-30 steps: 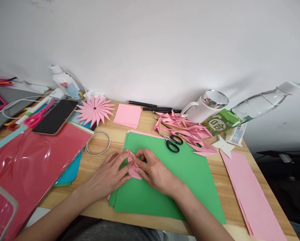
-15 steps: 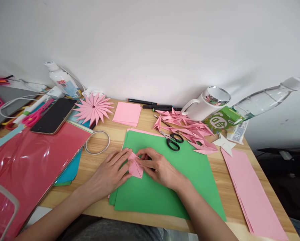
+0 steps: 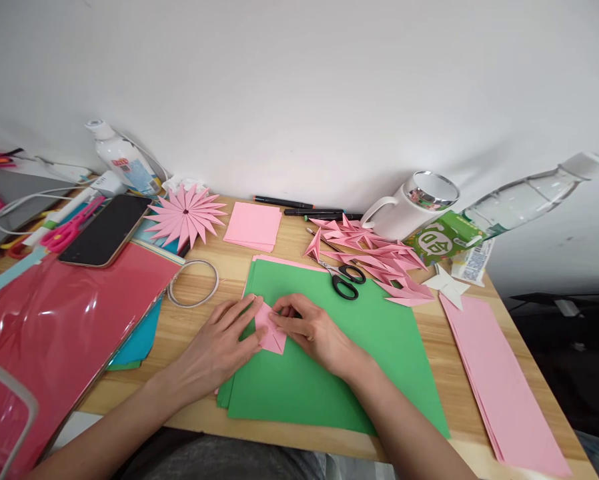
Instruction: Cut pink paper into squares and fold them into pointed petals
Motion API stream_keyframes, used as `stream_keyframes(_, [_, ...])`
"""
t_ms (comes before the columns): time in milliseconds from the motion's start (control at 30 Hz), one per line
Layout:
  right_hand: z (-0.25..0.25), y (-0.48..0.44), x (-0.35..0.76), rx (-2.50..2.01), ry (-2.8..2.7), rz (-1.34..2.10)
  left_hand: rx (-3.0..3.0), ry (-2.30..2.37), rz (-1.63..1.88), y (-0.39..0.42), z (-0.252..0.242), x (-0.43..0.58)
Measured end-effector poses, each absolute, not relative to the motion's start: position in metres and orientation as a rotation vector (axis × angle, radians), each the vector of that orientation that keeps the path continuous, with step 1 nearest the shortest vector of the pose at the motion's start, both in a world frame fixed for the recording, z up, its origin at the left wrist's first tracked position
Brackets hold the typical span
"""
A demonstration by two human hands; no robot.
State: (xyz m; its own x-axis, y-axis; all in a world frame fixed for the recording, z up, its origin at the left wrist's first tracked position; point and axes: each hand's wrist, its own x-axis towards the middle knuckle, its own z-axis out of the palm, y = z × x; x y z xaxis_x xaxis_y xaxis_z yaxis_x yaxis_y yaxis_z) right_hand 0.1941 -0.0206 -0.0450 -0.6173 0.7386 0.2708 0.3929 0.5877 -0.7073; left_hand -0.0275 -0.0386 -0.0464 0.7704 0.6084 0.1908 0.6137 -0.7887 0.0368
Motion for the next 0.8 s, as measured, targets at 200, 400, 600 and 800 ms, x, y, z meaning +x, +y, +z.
stream_keyframes(200, [-0.0478, -0.0214, 0.1917, -0.903, -2.264, 0.773, -2.952, -1.024, -0.288, -0.0384, -0.0437, -0.0261])
stream_keyframes(400, [-0.0445, -0.0181, 0.1987, -0.883, -2.208, 0.923, -2.945, -1.019, -0.344, -0.0383, -0.0453, -0.0254])
stream_keyframes(600, [-0.0411, -0.0177, 0.2006, -0.882, -2.241, 0.85, -2.925, -1.016, -0.367, -0.0383, -0.0476, -0.0241])
stream_keyframes(800, [-0.0394, -0.0187, 0.1982, -0.882, -2.266, 0.805, -2.911, -1.008, -0.368, -0.0385, -0.0521, -0.0237])
